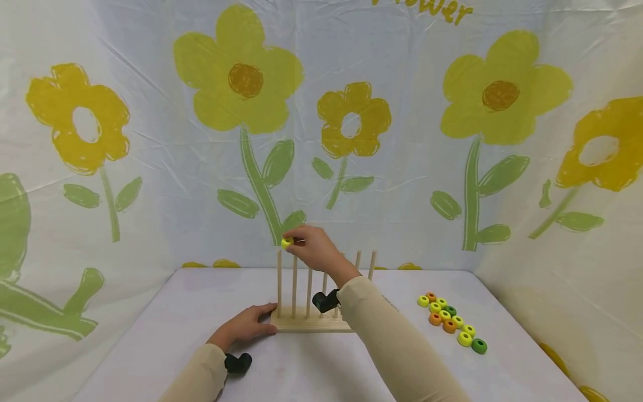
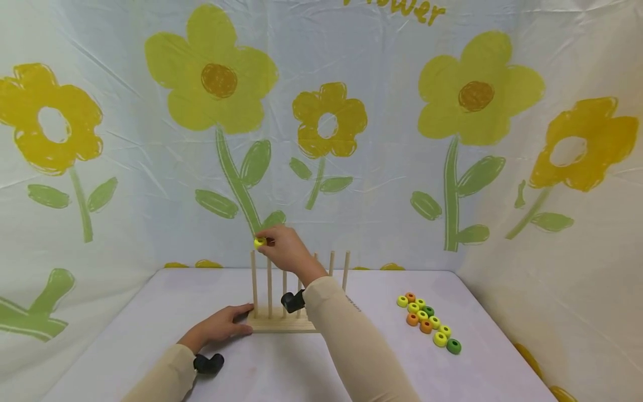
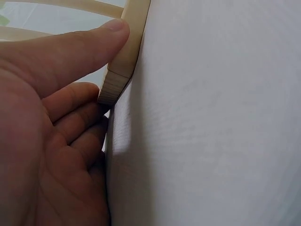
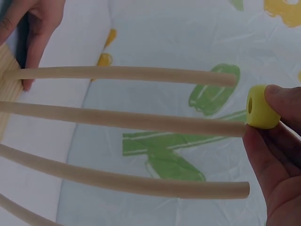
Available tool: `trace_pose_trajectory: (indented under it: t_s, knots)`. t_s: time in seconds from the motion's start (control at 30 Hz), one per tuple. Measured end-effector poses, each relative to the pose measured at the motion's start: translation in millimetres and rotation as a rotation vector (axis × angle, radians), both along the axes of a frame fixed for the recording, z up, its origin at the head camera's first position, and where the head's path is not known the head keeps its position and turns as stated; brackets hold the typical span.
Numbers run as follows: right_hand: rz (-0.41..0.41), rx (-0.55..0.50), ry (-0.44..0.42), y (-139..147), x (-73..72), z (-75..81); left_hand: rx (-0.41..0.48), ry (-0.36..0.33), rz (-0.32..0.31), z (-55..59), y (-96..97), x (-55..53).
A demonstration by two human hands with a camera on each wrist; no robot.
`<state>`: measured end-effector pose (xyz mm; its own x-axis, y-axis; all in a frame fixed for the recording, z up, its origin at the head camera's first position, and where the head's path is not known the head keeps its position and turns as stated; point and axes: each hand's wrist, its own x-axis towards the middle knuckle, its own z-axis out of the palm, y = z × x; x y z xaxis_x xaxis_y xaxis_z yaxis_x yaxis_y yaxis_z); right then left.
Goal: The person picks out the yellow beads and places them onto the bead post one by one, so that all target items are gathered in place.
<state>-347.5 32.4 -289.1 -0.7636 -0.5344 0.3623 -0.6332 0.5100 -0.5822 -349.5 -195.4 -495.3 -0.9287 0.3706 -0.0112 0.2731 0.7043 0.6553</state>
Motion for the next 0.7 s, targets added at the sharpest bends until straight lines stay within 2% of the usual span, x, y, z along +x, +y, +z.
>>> trace_pose_trajectory:
  t_s: [0.2, 0.43, 0.7]
  knots:
    - [0.0, 0.017, 0.012, -8, -1.8, -2.4, 0.011, 0.009, -0.011, -2.1, -1.8, -0.8]
    - [-0.005, 0.044, -0.003, -15, -2.5, -5.6, 0.016, -0.017, -0.007, -2.7, -2.1, -0.1]
    - [0.004, 0.067, 0.012, -19, 1.0, -2.8, 0.007, -0.011, -0.008, -1.2, -1.4, 0.5]
